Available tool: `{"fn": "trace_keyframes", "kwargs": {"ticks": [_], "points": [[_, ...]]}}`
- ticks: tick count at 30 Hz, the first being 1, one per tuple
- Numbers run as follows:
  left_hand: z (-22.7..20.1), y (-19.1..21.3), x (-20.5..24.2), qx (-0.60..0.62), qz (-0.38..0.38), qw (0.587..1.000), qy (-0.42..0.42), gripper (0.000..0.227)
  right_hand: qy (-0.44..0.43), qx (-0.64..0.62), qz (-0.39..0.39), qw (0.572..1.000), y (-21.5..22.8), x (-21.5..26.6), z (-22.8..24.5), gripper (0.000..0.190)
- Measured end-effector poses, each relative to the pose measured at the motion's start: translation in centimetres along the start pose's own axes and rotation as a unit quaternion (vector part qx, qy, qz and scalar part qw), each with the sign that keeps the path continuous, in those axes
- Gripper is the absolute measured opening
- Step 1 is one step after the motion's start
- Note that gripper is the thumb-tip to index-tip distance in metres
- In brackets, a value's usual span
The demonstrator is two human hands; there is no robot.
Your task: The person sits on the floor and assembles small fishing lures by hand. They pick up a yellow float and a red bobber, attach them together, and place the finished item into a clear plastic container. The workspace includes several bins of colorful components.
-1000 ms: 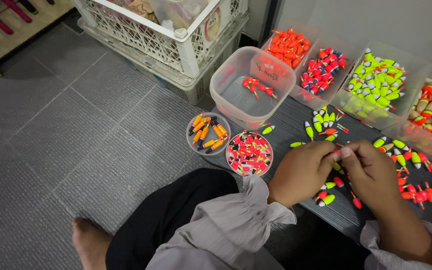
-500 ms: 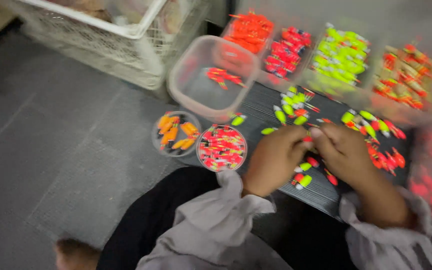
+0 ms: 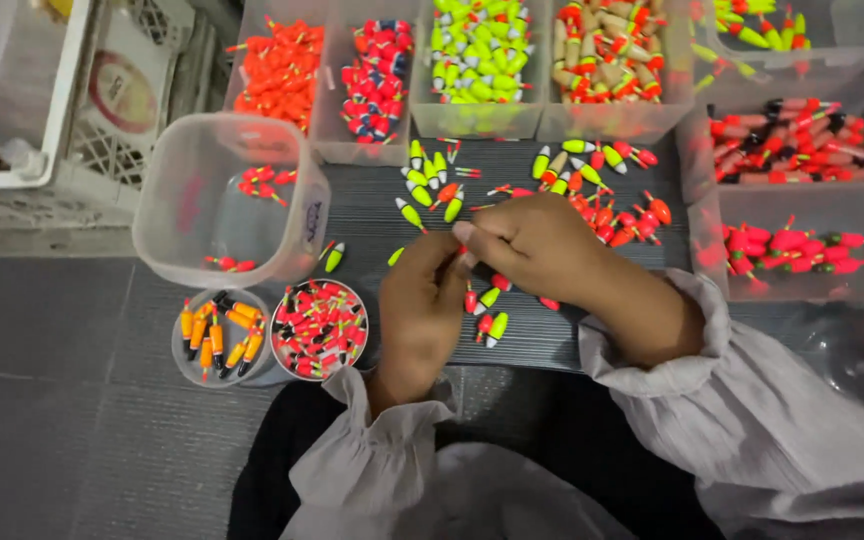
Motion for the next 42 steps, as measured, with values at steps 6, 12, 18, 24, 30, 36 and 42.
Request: {"fn": "trace_keyframes", "kwargs": {"ticks": [6, 12, 18, 24, 30, 36, 42], "points": [[0.5, -0.5, 0.4, 0.002, -0.015, 1.000, -0.025, 0.005, -0.027, 0.024, -0.004, 0.999, -0.7, 0.2, -1.4, 0.040], [0.2, 0.2, 0.5, -0.011, -0.048, 0.998, -0.031, 0.008, -0.028, -0.064, 0.004, 0.998, -0.6, -0.2, -1.6, 0.033], [-4.3, 8.9, 2.1, -0.234, -0.077, 0.956, 0.157, 0.011, 0.075, 0.006, 0.002, 0.997, 0.8, -0.6, -1.9, 0.019], [-1.1, 13.4, 2.7, -0.431, 0.009, 0.875, 0.219, 0.017, 0.166, 0.069, 0.027, 0.983, -1.6, 0.8, -0.9, 0.015], [-1.4, 13.5, 2.1, -0.417, 0.043, 0.882, 0.214, 0.023, 0.161, 0.185, 0.040, 0.969, -2.9, 0.9, -0.7, 0.020], [-2.3, 13.7, 2.1, -0.393, 0.004, 0.890, 0.231, 0.027, 0.134, 0.216, 0.065, 0.965, -3.8, 1.0, -1.6, 0.016], [-3.6, 9.9, 2.0, -0.243, -0.083, 0.966, 0.002, 0.027, 0.133, 0.174, 0.022, 0.976, -3.7, 0.5, -1.7, 0.012]]}}
Point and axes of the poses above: each hand's wrist, its own x-axis away from the middle knuckle, its own y-axis out of the back of the hand, z = x × y, the point moved 4 cm from there along -x, towards the middle knuckle, and after that the axes turned 6 degrees about -z, right-handed, at the moved point
